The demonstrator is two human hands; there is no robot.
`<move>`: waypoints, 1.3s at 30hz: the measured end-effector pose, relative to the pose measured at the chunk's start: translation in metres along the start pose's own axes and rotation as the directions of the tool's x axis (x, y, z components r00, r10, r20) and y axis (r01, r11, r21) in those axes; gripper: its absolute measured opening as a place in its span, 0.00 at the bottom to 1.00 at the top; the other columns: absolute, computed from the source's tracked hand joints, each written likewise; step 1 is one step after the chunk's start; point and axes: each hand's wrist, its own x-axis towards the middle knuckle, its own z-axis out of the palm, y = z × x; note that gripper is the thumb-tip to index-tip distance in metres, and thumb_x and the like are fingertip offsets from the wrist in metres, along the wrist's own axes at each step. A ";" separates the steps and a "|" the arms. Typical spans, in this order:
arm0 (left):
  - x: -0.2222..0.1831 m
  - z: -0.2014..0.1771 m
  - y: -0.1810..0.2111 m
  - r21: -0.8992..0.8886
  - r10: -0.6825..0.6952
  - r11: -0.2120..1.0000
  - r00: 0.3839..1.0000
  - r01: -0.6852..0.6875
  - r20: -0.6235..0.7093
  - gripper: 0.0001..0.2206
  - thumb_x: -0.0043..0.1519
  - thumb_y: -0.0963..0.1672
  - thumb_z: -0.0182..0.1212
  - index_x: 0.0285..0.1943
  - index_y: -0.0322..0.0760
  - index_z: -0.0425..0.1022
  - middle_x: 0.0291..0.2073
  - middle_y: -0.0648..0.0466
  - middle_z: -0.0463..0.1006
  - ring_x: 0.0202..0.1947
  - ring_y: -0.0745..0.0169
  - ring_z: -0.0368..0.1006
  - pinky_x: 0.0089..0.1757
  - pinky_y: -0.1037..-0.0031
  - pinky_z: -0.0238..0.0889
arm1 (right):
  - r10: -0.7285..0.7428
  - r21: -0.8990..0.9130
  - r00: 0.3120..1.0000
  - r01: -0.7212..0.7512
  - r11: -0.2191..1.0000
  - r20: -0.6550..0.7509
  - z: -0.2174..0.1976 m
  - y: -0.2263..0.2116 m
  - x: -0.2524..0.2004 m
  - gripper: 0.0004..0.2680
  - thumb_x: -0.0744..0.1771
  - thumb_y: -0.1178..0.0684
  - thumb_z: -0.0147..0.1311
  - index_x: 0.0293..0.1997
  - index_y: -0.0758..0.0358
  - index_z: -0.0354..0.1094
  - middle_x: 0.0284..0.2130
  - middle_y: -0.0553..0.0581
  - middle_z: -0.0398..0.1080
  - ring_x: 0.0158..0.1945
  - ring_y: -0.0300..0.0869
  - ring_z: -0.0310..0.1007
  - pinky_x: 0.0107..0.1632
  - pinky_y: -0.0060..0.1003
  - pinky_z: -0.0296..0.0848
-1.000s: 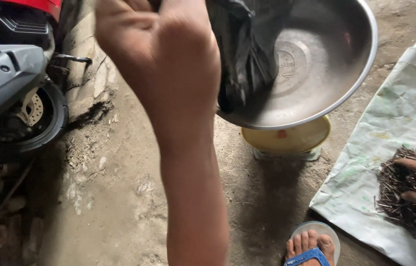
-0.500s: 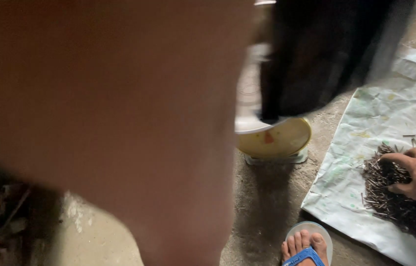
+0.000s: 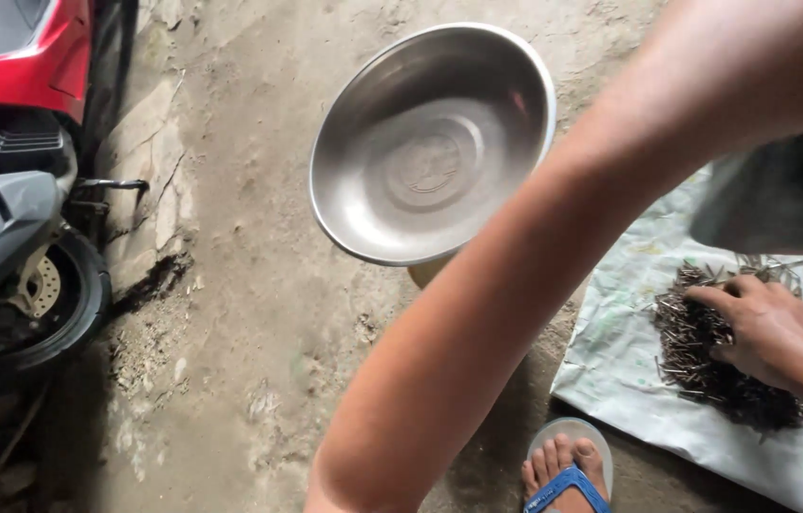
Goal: The person sits on the floor and sorts a pile of nails spread on a white sack. They pick up handfuls of nails and place them into a black plastic bag, then transfer the bag's contents into a metal bowl. The person continues to gather and organize the nails on the sack.
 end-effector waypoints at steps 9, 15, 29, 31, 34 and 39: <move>0.244 -0.235 0.142 -0.468 0.298 0.870 0.921 -0.153 0.252 0.35 0.47 0.52 0.51 0.69 0.50 0.69 0.53 0.48 0.85 0.54 0.49 0.80 0.51 0.66 0.69 | 0.028 0.115 0.998 -0.022 0.993 -0.054 0.032 0.018 0.013 0.33 0.58 0.40 0.61 0.72 0.21 0.49 0.76 0.45 0.45 0.77 0.47 0.52 0.69 0.40 0.67; 0.235 -0.263 0.133 -0.790 0.285 0.601 0.891 0.121 0.354 0.36 0.58 0.48 0.56 0.80 0.53 0.52 0.37 0.52 0.74 0.27 0.62 0.80 0.33 0.75 0.76 | 0.062 0.334 0.994 -0.028 0.942 -0.091 -0.045 -0.004 -0.041 0.26 0.60 0.50 0.58 0.64 0.21 0.65 0.54 0.52 0.70 0.58 0.50 0.74 0.56 0.46 0.76; 0.233 -0.250 0.121 -0.906 0.426 0.405 0.852 0.121 0.304 0.37 0.62 0.50 0.52 0.81 0.52 0.40 0.70 0.28 0.65 0.29 0.55 0.85 0.44 0.73 0.77 | 0.201 0.691 0.976 -0.084 0.718 -0.090 -0.036 0.021 -0.047 0.16 0.61 0.59 0.63 0.50 0.41 0.81 0.44 0.45 0.83 0.40 0.38 0.83 0.44 0.35 0.75; 0.235 -0.252 0.121 -0.918 0.419 0.358 0.849 0.170 0.321 0.36 0.62 0.52 0.51 0.81 0.54 0.41 0.69 0.28 0.66 0.30 0.53 0.85 0.41 0.74 0.77 | 0.108 0.651 0.978 0.036 0.758 -0.181 -0.022 0.034 -0.041 0.16 0.58 0.56 0.70 0.49 0.44 0.80 0.43 0.44 0.81 0.45 0.35 0.81 0.50 0.31 0.75; 0.235 -0.248 0.121 -0.913 0.437 0.369 0.834 0.175 0.336 0.38 0.62 0.53 0.50 0.81 0.53 0.38 0.69 0.28 0.66 0.32 0.51 0.85 0.34 0.76 0.74 | 0.201 0.773 0.979 -0.104 0.626 -0.031 -0.063 0.023 -0.068 0.16 0.60 0.55 0.71 0.51 0.48 0.81 0.47 0.46 0.83 0.47 0.36 0.83 0.54 0.27 0.78; 0.236 -0.239 0.123 -0.917 0.464 0.363 0.822 0.164 0.330 0.37 0.62 0.54 0.49 0.81 0.54 0.39 0.69 0.27 0.65 0.33 0.48 0.86 0.37 0.74 0.77 | 0.293 0.875 0.951 -0.222 0.430 0.098 -0.114 0.019 -0.105 0.14 0.60 0.62 0.68 0.50 0.55 0.83 0.48 0.53 0.84 0.50 0.39 0.83 0.57 0.31 0.77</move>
